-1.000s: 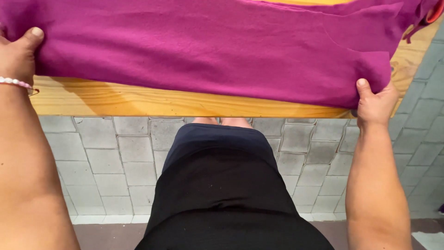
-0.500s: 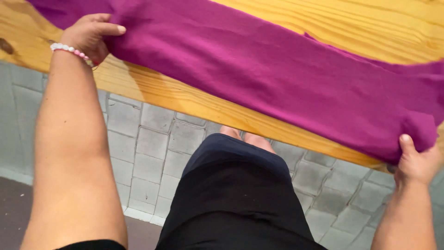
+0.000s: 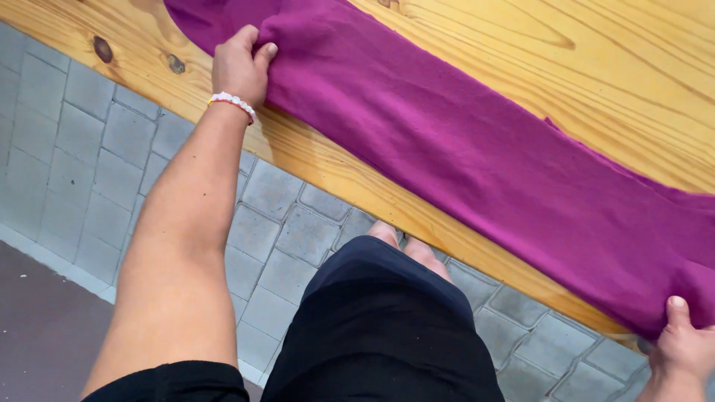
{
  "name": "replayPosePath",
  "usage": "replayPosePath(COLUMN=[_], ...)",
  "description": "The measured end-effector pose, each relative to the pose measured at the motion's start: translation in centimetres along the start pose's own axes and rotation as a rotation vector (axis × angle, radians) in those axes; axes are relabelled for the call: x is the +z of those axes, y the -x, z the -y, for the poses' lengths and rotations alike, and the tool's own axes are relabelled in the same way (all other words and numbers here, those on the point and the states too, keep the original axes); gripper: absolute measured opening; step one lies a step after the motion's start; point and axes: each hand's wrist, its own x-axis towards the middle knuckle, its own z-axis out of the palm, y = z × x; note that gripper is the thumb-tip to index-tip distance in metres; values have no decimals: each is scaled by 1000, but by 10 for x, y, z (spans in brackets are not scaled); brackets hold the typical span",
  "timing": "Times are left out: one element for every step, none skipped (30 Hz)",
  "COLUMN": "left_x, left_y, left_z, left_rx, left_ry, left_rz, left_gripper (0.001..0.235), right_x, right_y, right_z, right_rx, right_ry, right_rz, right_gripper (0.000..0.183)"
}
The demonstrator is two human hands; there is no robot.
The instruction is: The person folds a long piece of purple fabric on a wooden table, smoothing it out with their hands. They then use a pair of scissors to cut the fabric along a curved line, trimming the edge.
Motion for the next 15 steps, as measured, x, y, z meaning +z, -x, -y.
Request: replayPosePath(left_x=[-9,-18,-26,-25,-22,-19,-11,-3,5,11,18,21,22,23,23], left_y=[2,1,1,-1,-3,-5,-4,-4,-5,-6,-6,-7,-6,-5,-5], left_z=[-2,-5,-7,-4,-1,1,3,3,3,6,9,13,14,15,16], left_rx=[-1,22,46,48,91,135,138,131,125,126,103,80,81,91,101], left_ry=[3,-10,-23,-18,-47,-74,-66,-124,-181,-177,-215,-257,-256,-265,-275], left_rz=[1,3,5,12,-10,-31,-24,4,32,37,50,60,63,38,13], left_gripper=[36,40,44,44,44,44,44,42,40,40,40,41,41,44,48], right_x=[-4,-7,-10,-9,-8,-9,-8,-5,-3,-3,-3,-1,-1,-1,-1], right_y=[0,1,1,3,4,5,8,8,9,9,9,10,11,10,9], right_z=[-5,-9,-14,-7,-1,6,10,14,18,25,32,39,38,37,37], right_rx=[-1,25,51,55,26,-4,0,-18,-36,-34,-26,-17,-15,7,28], right_ry=[4,15,26,34,-9,-50,-40,-66,-92,-86,-115,-147,-145,-164,-183], right_rz=[-1,-22,-44,-48,-41,-36,-41,-14,13,11,26,43,42,55,68], right_gripper=[42,42,41,41,38,39,39,40,42,42,46,51,51,53,55])
